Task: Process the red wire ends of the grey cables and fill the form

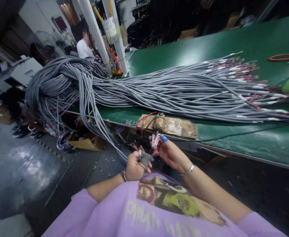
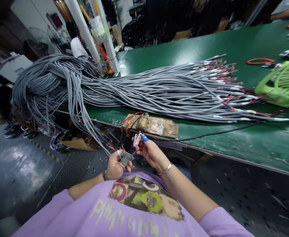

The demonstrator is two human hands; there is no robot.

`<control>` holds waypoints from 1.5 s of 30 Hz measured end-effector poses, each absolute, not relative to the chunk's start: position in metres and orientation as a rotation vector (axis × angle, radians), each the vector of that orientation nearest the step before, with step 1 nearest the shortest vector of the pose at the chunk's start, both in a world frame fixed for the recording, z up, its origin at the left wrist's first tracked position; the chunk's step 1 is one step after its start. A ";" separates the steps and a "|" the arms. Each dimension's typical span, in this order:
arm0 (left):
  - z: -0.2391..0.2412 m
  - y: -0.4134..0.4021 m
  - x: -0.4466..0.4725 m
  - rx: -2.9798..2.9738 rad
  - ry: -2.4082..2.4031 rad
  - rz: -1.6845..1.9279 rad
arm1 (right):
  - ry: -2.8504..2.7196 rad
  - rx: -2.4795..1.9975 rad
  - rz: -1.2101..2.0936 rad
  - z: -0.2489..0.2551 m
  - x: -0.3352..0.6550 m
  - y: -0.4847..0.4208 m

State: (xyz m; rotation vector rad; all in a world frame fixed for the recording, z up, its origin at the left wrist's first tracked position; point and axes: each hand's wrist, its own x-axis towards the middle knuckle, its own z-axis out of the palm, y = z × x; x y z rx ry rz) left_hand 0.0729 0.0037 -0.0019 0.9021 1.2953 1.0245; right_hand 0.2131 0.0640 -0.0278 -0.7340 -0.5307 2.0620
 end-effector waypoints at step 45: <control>-0.011 0.005 0.068 1.051 1.213 0.778 | -1.012 -0.987 1.977 -0.020 0.218 0.043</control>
